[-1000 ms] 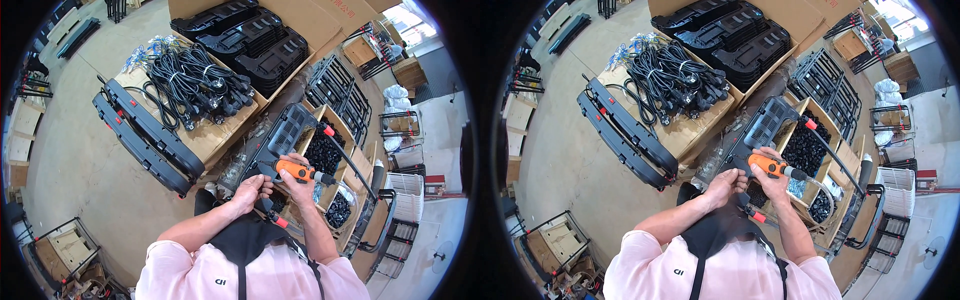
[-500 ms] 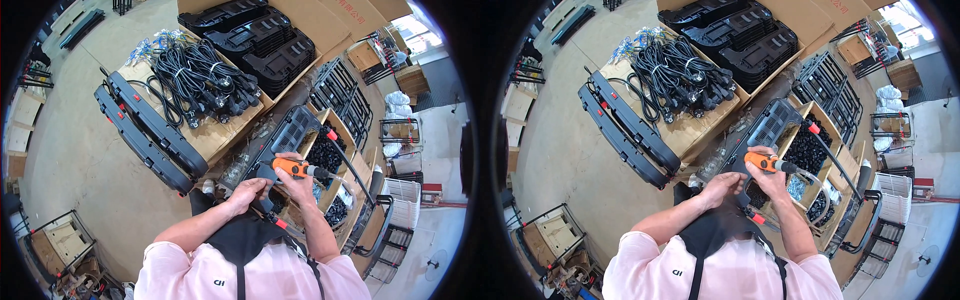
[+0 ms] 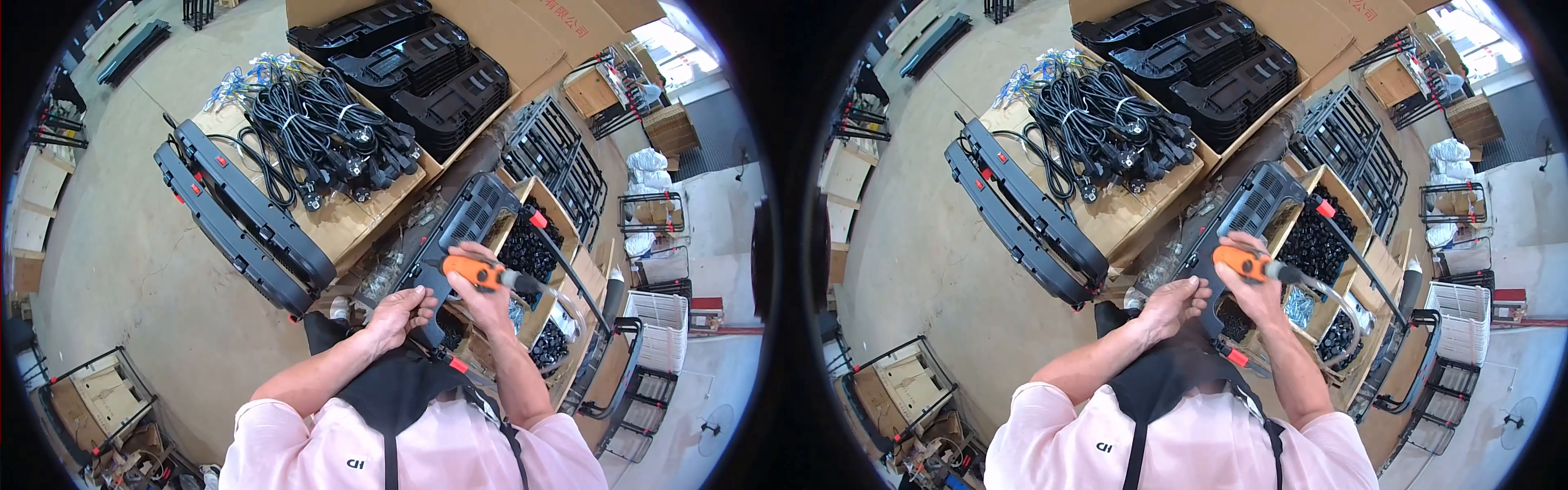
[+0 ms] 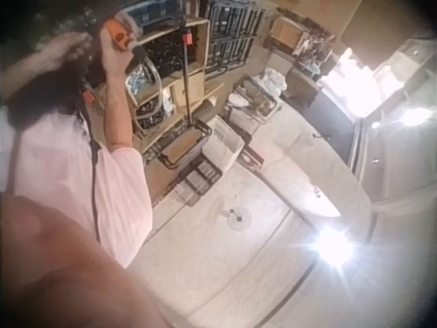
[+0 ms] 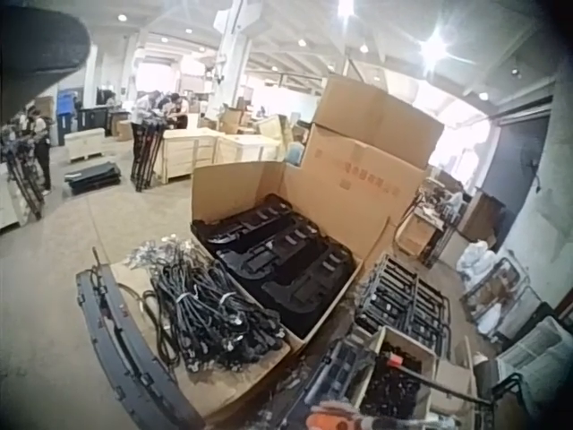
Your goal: Assemble plastic components onto a metal frame using an electric screwdriver and screws.
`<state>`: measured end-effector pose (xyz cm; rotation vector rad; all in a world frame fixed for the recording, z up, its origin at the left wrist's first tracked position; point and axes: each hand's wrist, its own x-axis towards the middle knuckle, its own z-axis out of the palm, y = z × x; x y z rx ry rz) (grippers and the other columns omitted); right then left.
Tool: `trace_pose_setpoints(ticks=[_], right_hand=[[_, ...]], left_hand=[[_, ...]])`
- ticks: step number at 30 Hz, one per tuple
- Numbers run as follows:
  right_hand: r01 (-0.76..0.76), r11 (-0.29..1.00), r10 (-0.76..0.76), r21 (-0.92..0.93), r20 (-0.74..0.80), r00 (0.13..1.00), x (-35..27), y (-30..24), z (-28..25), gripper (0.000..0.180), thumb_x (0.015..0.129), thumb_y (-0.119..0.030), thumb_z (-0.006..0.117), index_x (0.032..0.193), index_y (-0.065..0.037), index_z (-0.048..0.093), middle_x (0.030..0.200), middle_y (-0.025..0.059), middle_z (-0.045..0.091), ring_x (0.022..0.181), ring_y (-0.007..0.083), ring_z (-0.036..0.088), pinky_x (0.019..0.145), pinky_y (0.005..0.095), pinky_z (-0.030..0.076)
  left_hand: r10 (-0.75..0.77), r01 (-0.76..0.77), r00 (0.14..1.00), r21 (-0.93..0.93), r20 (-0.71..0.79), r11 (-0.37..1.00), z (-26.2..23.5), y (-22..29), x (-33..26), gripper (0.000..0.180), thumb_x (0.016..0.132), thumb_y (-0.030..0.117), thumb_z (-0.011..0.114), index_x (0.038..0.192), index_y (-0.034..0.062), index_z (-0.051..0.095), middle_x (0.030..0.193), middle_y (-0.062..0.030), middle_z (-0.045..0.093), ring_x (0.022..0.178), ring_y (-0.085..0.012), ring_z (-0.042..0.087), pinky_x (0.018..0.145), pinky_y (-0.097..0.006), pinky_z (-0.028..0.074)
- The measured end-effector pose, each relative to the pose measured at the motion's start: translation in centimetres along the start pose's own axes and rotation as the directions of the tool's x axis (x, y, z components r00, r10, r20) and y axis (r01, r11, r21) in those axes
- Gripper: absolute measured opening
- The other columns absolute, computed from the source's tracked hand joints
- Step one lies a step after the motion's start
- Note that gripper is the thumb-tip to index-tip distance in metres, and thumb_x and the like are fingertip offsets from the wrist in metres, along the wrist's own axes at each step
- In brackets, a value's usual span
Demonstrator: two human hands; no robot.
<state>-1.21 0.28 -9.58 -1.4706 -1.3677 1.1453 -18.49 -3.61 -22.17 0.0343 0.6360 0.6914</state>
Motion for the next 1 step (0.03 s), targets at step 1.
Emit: trace_pose_setpoints(ticks=[1], right_hand=[[-0.006, 0.996, 0.005, 0.087, 0.001, 1.000, -0.93, 0.14, -0.56, 0.056, 0.092, -0.010, 0.077, 0.143, -0.005, 0.053, 0.135, 0.0150, 0.067, 0.127, 0.0257, 0.063, 0.112, 0.0397, 0.049]], left_hand=[[-0.003, 0.003, 1.000, -0.039, 0.013, 0.999, -0.64, -0.29, 0.09, 0.030, 0.109, 0.024, 0.059, 0.130, 0.0036, 0.062, 0.108, -0.0083, 0.076, 0.086, -0.0153, 0.074, 0.075, -0.024, 0.062]])
